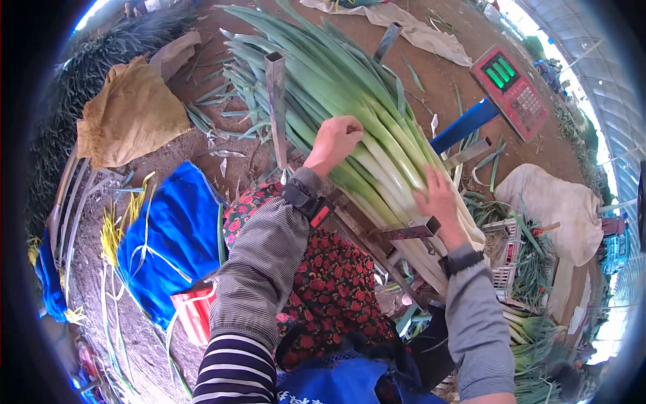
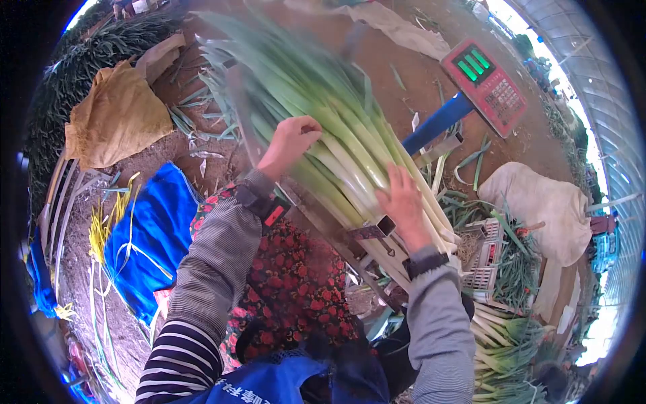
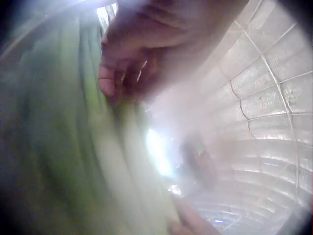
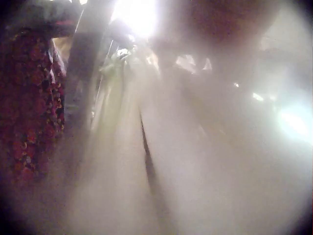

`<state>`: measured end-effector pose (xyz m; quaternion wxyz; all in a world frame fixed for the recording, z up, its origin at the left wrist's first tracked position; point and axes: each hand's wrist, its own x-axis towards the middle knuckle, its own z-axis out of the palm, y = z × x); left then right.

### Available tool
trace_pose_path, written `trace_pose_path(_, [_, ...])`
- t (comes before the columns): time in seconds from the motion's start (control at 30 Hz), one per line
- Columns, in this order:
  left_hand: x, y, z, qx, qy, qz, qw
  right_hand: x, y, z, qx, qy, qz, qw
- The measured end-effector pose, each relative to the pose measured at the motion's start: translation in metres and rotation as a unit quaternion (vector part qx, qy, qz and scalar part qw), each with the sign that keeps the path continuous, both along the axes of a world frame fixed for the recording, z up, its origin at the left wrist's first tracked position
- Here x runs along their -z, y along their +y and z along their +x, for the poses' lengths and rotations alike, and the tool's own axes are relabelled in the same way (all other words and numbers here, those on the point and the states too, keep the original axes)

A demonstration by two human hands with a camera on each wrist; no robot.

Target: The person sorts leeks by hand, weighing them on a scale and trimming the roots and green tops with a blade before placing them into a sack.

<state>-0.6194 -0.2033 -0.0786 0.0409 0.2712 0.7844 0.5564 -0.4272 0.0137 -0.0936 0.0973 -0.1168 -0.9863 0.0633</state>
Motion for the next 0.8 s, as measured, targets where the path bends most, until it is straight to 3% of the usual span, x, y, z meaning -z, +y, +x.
trace_pose_path(0.07, [0.0, 0.001, -0.002, 0.037, -0.036, 0.018, 0.998, -0.015, -0.001, 0.022, 0.032, 0.003, -0.067, 0.997])
trace_pose_path(0.1, [-0.001, 0.001, -0.002, 0.053, -0.091, 0.025, 0.994, -0.016, 0.001, 0.03, 0.025, 0.009, -0.02, 0.999])
trace_pose_path(0.2, [-0.006, -0.002, -0.006, 0.09, -0.209, 0.041, 0.973, -0.033, 0.009, 0.028, 0.009, -0.049, -0.075, 0.996])
trace_pose_path(0.3, [-0.004, -0.001, -0.007, 0.123, -0.26, 0.043, 0.957, -0.048, 0.01, 0.013, 0.041, -0.182, -0.045, 0.982])
trace_pose_path(0.37, [-0.007, 0.0, -0.003, 0.161, -0.298, 0.038, 0.94, -0.062, 0.01, 0.011, 0.038, -0.071, -0.09, 0.993])
trace_pose_path(0.43, [-0.01, 0.002, 0.003, 0.171, -0.345, 0.119, 0.915, -0.09, 0.001, 0.013, 0.047, 0.012, -0.108, 0.993])
trace_pose_path(0.53, [-0.018, 0.017, 0.007, 0.212, -0.402, 0.327, 0.828, -0.128, -0.019, 0.029, 0.034, 0.067, -0.149, 0.986])
trace_pose_path(0.67, [-0.049, 0.035, 0.006, 0.2, -0.431, 0.611, 0.634, -0.132, -0.029, 0.059, 0.037, 0.123, -0.148, 0.981])
trace_pose_path(0.77, [-0.059, 0.035, 0.014, 0.222, -0.422, 0.618, 0.625, -0.122, -0.034, 0.077, 0.03, 0.098, -0.188, 0.977])
trace_pose_path(0.8, [-0.059, 0.035, 0.016, 0.19, -0.424, 0.614, 0.638, -0.119, -0.036, 0.08, 0.037, 0.072, -0.214, 0.973])
